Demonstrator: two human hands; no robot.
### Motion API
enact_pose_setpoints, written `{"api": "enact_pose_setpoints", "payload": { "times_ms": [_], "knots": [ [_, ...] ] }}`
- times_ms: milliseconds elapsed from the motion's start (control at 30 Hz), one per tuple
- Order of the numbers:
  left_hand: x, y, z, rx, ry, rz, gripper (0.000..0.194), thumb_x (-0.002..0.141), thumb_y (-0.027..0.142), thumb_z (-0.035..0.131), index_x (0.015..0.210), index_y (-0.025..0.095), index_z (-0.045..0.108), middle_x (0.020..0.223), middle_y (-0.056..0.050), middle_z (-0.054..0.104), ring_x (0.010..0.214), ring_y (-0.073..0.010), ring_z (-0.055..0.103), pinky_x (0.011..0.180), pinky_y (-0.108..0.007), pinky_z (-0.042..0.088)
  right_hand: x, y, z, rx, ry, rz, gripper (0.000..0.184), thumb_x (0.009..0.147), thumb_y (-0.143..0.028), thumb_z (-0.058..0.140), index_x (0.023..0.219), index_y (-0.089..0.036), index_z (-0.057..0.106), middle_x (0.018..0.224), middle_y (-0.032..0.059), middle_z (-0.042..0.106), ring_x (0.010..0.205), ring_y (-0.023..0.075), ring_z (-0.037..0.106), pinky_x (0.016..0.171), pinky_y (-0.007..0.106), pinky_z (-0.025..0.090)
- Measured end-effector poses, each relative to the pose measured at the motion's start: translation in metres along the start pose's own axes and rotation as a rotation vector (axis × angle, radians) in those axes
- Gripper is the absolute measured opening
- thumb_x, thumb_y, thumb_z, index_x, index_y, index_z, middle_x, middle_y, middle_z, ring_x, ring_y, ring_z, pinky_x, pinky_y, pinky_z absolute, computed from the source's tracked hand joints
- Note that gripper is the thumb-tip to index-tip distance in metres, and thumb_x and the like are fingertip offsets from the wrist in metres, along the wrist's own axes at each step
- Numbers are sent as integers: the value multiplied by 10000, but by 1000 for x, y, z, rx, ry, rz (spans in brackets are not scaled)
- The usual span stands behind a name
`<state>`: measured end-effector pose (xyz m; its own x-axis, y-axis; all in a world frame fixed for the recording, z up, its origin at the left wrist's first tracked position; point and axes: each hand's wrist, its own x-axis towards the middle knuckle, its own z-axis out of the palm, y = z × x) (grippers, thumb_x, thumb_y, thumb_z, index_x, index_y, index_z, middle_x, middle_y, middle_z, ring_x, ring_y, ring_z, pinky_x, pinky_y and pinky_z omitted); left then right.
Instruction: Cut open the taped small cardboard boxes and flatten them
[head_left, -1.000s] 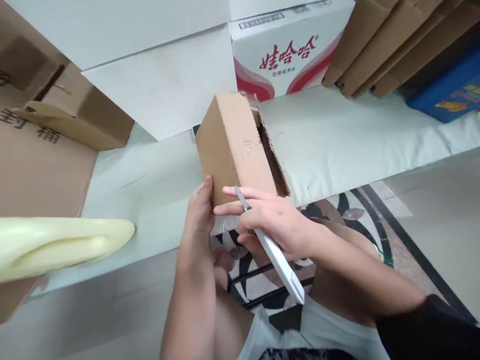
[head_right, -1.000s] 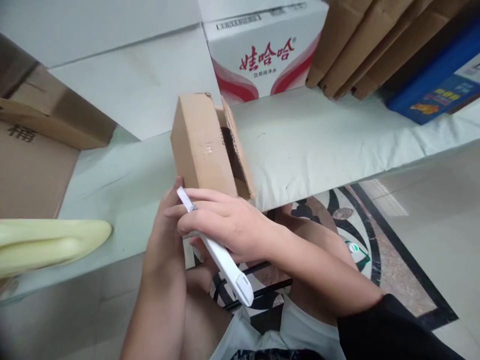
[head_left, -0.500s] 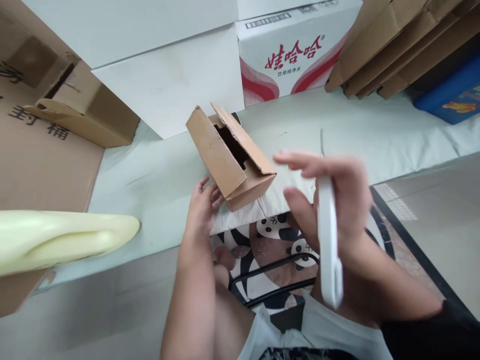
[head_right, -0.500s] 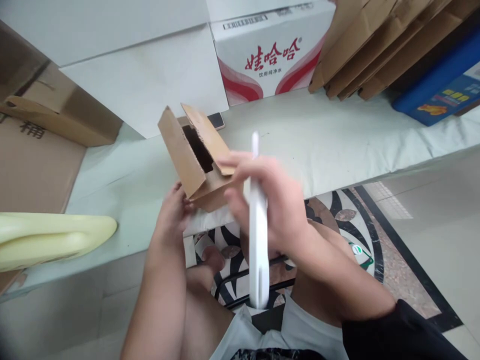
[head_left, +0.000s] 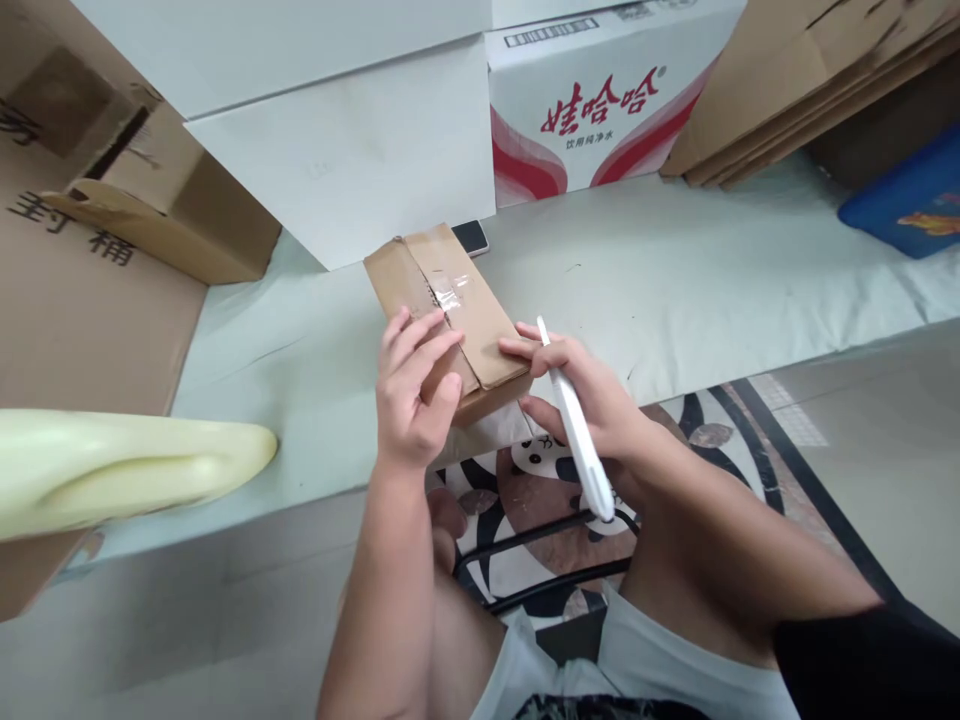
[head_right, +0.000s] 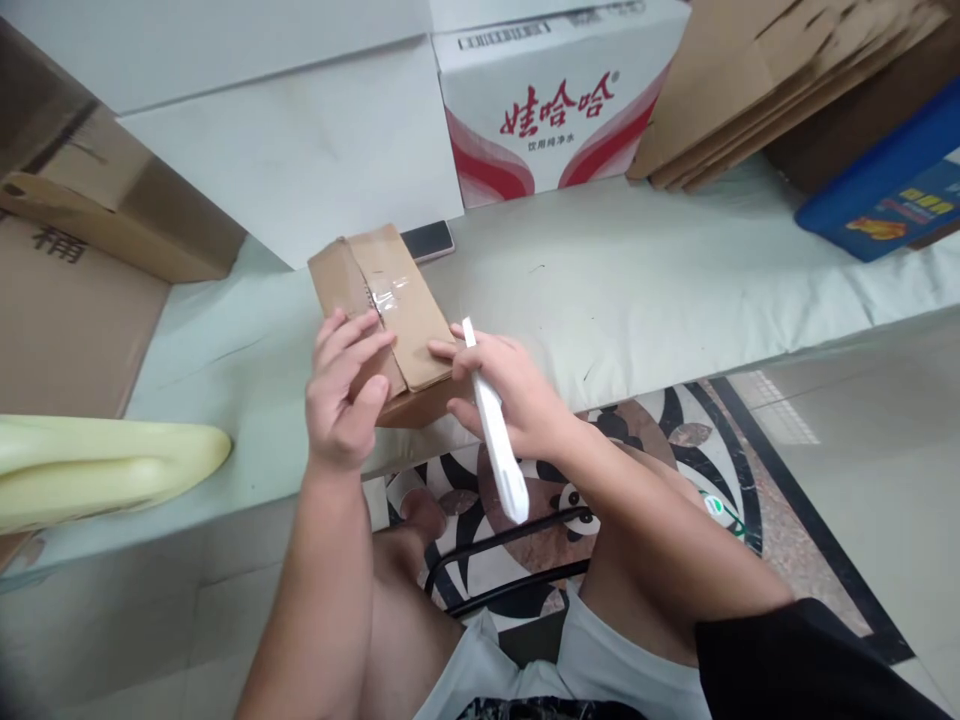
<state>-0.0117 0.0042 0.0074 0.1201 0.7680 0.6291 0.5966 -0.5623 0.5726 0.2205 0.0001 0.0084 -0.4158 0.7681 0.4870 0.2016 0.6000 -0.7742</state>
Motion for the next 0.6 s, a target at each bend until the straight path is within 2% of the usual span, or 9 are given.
{"api": "enact_pose_setpoints", "payload": {
  "times_ms": [67,167,233,300,367,433,500,600],
  "knots": [
    [0,-1,1,15,2,-6,333,964,412,556,1194,267,750,1380,-51,687,1438,-321,495,1276,-606,284,-2,8,2,131,110,105,229,953,-346,628,1057,-293,430,1446,102,664,1459,267,535,1184,556,407],
    [-1,-5,-1,3,22,-15,319,971,396,546,1172,275,762,1355,-45,700,1409,-316,527,1270,-604,298,-1,22,6,262,244,417,272,946,-449,594,1029,-290,390,1402,123,668,1384,262,599,1171,539,409],
    [-2,-8,-3,-14,46,-20,312,973,386,539,1154,280,770,1334,-40,708,1377,-305,557,1269,-594,305,2,30,8,319,231,652,330,907,-510,597,1006,-284,378,1269,124,715,1323,286,637,1134,544,432],
    [-2,-10,-5,-42,71,-32,307,967,383,543,1142,287,777,1318,-34,712,1357,-297,572,1273,-588,298,4,34,10,353,156,800,380,865,-558,610,988,-278,384,1124,102,745,1220,304,680,1094,555,453],
    [-3,-10,-6,-80,89,-56,303,952,398,560,1128,293,783,1311,-30,710,1351,-299,575,1281,-588,279,5,36,13,379,82,815,437,822,-601,644,973,-275,396,1054,83,750,1140,307,693,1067,559,466],
    [-3,-9,-7,-109,99,-88,310,930,441,584,1110,293,789,1312,-31,707,1364,-311,563,1290,-592,257,6,38,16,440,60,750,505,781,-642,691,965,-277,395,1082,87,746,1124,294,692,1054,537,479],
    [-3,-9,-9,-116,102,-115,336,910,497,599,1090,287,791,1312,-35,706,1370,-319,559,1295,-593,244,5,42,18,521,93,704,571,748,-677,729,968,-279,383,1204,114,716,1158,271,684,1030,490,502],
    [-2,-13,-15,-105,123,-153,346,897,517,615,1075,272,784,1302,-37,715,1357,-310,578,1299,-568,250,4,50,22,591,147,764,600,736,-688,748,976,-276,385,1273,125,678,1107,233,698,918,411,539]
  ]
}}
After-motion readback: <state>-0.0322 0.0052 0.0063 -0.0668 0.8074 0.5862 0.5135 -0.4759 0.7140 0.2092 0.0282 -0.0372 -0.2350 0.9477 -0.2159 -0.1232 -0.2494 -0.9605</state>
